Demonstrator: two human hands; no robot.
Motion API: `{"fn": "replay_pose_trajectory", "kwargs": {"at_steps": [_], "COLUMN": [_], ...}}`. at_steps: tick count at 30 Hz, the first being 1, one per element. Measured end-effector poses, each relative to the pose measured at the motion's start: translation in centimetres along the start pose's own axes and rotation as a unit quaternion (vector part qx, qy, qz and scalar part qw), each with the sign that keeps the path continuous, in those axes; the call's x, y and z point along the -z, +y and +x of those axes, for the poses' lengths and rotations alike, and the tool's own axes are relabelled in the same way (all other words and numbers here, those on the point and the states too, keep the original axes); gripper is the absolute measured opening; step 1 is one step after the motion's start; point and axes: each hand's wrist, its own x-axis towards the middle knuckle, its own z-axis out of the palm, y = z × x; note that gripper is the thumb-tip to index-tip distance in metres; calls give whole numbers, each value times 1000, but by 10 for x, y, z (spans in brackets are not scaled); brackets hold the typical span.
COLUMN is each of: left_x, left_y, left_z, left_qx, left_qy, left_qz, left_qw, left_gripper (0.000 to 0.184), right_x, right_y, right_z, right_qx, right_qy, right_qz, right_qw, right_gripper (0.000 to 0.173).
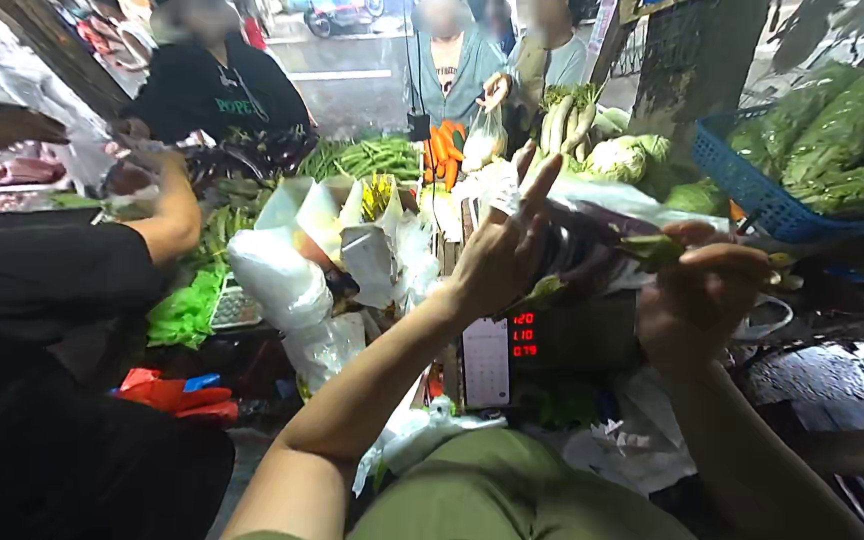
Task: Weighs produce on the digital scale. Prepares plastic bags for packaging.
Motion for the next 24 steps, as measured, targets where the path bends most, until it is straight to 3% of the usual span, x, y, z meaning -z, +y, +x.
{"fn": "replay_pose_trajectory", "kwargs": {"at_steps": [8,13,16,18,20,24], "left_x": [3,19,42,63,77,71], "left_y": [3,7,25,43,57,69], "left_z": [4,1,-5,-9,-16,-24], "left_qx": [33,84,166,202,184,159], "left_qy": [-4,-89,-165,-237,-248,-191], "left_qz": [40,-45,-37,20,93,129], "left_qw": [999,992,972,950,947,960], "left_gripper": [56,47,15,31,30,23], "right_x": [-23,-20,-8,-1,5,7], "right_y": [12,26,23,18,6,-35], "right_z": [-24,-30,-29,-28,-25,-1], "right_qx": [87,96,80,70,28,-183], "right_qy": [33,-69,-146,-202,-235,-221], "right_qz": [-155,-177,-154,-152,-127,29], "right_qw": [984,977,974,965,963,958], "right_gripper": [19,15,19,21,23,28]}}
